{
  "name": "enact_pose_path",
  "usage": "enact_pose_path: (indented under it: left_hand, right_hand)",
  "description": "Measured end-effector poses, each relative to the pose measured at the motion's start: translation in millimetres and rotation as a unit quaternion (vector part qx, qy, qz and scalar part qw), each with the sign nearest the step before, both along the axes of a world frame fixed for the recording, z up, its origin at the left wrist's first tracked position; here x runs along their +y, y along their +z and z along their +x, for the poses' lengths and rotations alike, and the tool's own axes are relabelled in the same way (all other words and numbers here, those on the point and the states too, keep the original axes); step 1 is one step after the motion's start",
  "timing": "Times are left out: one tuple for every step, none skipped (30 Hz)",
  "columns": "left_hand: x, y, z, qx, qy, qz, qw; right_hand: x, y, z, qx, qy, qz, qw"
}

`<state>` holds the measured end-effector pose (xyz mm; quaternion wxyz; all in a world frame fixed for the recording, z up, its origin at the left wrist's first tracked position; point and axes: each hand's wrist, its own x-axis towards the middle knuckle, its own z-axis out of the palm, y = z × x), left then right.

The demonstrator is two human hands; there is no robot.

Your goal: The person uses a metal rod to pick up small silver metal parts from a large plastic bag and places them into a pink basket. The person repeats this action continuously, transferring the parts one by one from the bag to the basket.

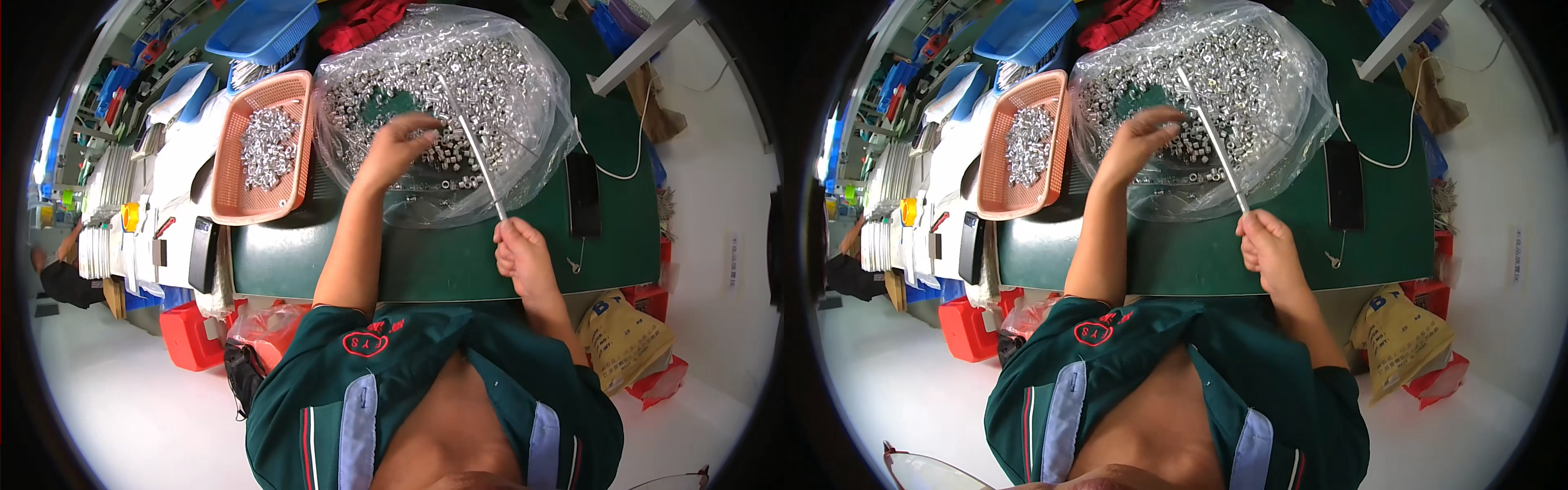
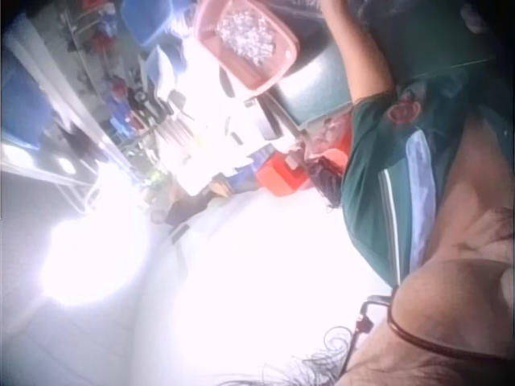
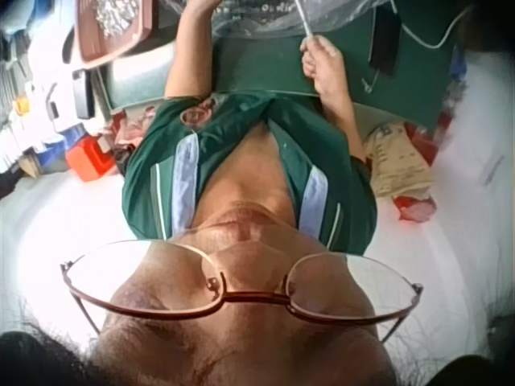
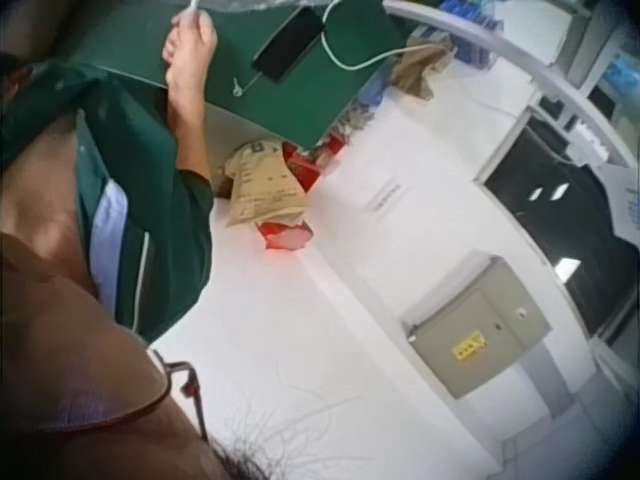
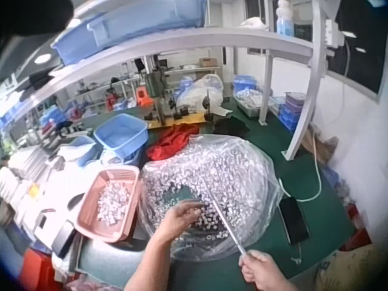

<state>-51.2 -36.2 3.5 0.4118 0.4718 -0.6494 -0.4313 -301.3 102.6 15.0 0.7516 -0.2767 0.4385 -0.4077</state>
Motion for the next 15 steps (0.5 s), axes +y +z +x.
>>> enact_pose_path:
  left_hand:
    - [-2, 1, 7, -0.130, 0.076, -0.101, 0.983]
    - [0, 1, 11, -0.209, 0.158, -0.145, 0.954]
    - [2, 1, 12, -0.241, 0.179, -0.154, 0.941]
    - [4, 6, 12, -0.272, 0.200, -0.163, 0.927]
    - [6, 9, 12, -0.303, 0.220, -0.173, 0.911]
    - [8, 8, 10, -0.335, 0.236, -0.211, 0.888]
    - [8, 5, 13, -0.336, 0.196, -0.195, 0.900]
    - [8, 1, 18, -0.337, 0.156, -0.178, 0.911]
    - [8, -1, 21, -0.337, 0.115, -0.161, 0.920]
    - [10, -2, 20, -0.347, 0.091, -0.143, 0.923]
    - [12, -3, 17, -0.356, 0.068, -0.124, 0.924]
    - [13, -4, 15, -0.365, 0.044, -0.106, 0.924]
    - [14, -5, 13, -0.371, 0.051, -0.123, 0.919]
    - [14, -8, 12, -0.378, 0.058, -0.141, 0.913]
    - [15, -12, 11, -0.384, 0.065, -0.158, 0.907]
  right_hand:
    - [-2, -2, -3, 0.012, -0.008, -0.014, 1.000]
    - [-1, -2, -5, 0.022, -0.011, -0.012, 1.000]
    - [0, -3, -7, 0.031, -0.015, -0.010, 0.999]
    - [1, -3, -9, 0.041, -0.018, -0.009, 0.999]
    - [3, -4, -10, 0.046, -0.019, -0.008, 0.999]
    - [5, -7, -11, 0.051, -0.020, -0.007, 0.998]
    - [6, -8, -11, 0.056, -0.020, -0.008, 0.998]
    - [7, -8, -11, 0.059, -0.018, -0.008, 0.998]
    - [8, -7, -11, 0.061, -0.017, -0.009, 0.998]
    - [10, -8, -11, 0.065, -0.017, -0.007, 0.998]
    - [11, -9, -12, 0.069, -0.017, -0.010, 0.997]
    - [12, -10, -12, 0.073, -0.017, -0.012, 0.997]
    - [12, -11, -12, 0.077, -0.016, -0.016, 0.997]
    - [13, -11, -12, 0.080, -0.015, -0.014, 0.997]
    - [14, -10, -11, 0.082, -0.013, -0.012, 0.996]
